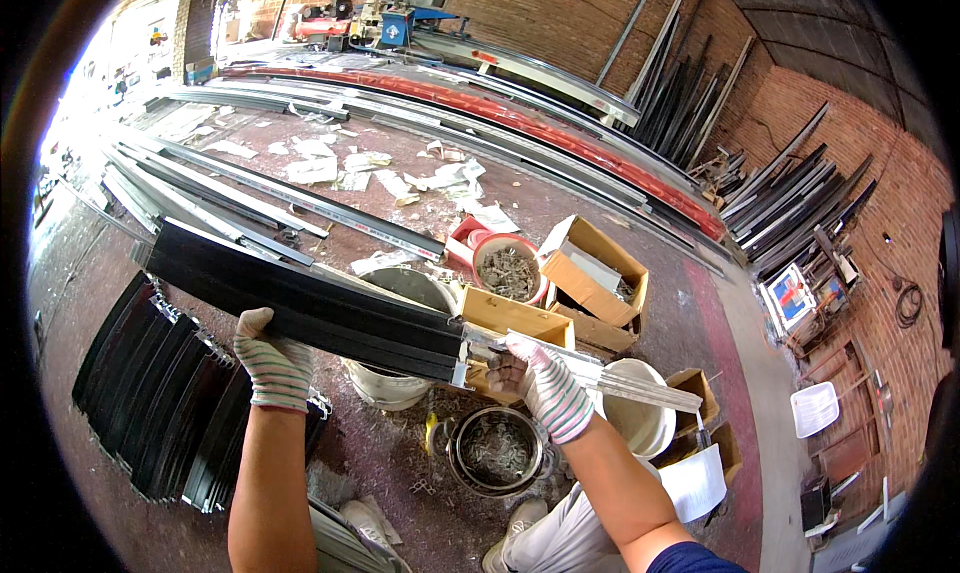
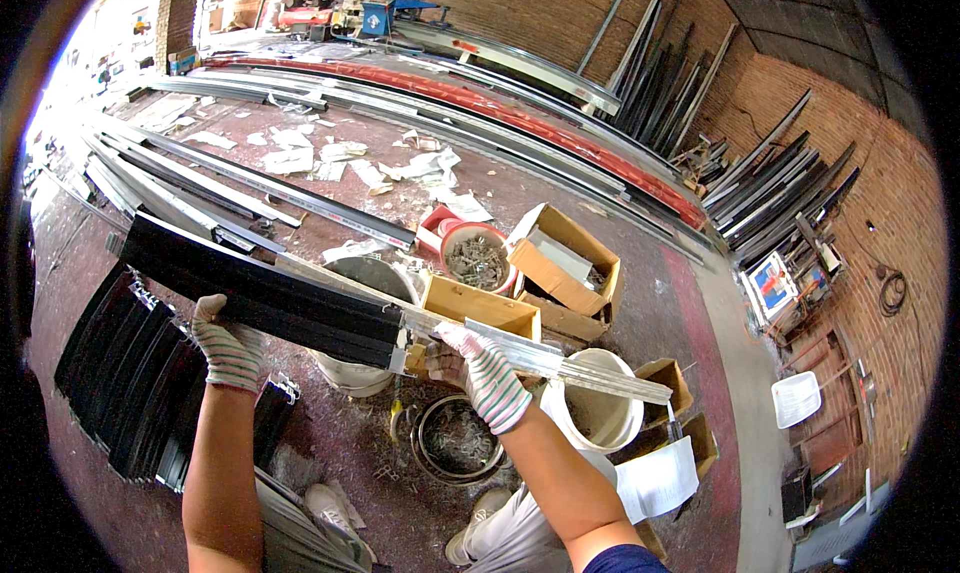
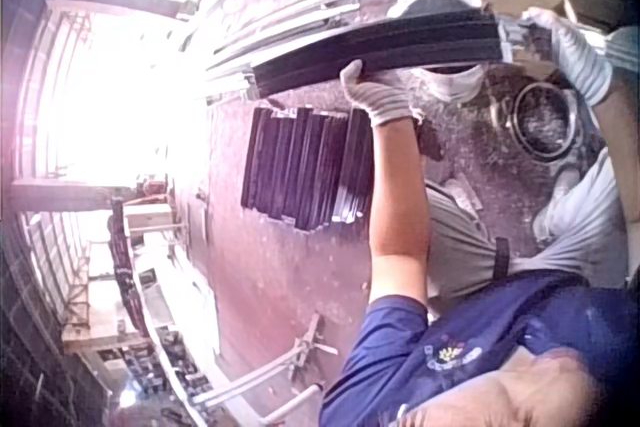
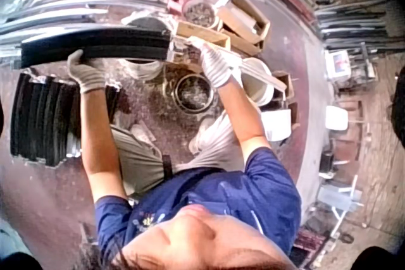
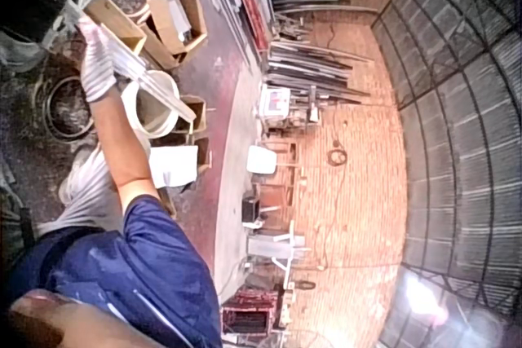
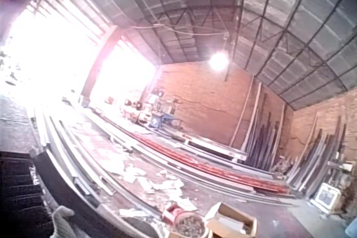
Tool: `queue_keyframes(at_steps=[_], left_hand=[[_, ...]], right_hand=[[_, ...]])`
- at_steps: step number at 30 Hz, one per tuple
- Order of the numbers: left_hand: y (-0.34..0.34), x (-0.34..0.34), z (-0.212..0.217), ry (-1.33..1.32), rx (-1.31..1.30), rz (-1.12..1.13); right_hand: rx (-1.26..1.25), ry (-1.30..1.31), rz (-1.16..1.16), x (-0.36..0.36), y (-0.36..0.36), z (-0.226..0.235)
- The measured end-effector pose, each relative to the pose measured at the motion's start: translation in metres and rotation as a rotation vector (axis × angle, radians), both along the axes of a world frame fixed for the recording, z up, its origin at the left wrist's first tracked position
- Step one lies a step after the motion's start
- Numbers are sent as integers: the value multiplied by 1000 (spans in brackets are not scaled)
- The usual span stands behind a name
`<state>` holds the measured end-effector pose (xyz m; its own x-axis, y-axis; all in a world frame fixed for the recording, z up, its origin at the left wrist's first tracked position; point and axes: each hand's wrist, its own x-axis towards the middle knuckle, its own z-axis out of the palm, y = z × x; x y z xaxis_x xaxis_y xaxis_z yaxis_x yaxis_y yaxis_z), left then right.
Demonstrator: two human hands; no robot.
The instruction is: The person sits on the floor and assembles black metal frame profiles by inserting small metal clips into the profile ends. They repeatedly pick up profiles, insert clips, and place the finished pieces onto a growing stack on the floor.
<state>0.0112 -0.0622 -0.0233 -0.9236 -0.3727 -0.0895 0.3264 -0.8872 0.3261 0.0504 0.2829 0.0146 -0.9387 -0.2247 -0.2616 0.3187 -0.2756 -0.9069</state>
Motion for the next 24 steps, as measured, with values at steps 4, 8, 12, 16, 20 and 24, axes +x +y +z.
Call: queue_keyframes(at_steps=[4, 8, 12, 16, 20, 24], left_hand=[[5, 4, 8, -19, -40, 31], [5, 4, 8, -5, -55, 20], [4, 0, 2, -2, -46, -25], [5, -3, -3, 3, -29, -52], [18, 3, 14, -9, 9, -50], [8, -6, -2, 7, -31, -37]], right_hand=[[36, -53, -39, 5, -4, 1], [32, -23, -82, 10, -8, -4], [-37, -87, -91, 6, -5, -13], [27, 16, -4, 7, -4, -20], [186, 135, 21, 8, 2, -19], [68, 301, -237, 1, 7, -32]])
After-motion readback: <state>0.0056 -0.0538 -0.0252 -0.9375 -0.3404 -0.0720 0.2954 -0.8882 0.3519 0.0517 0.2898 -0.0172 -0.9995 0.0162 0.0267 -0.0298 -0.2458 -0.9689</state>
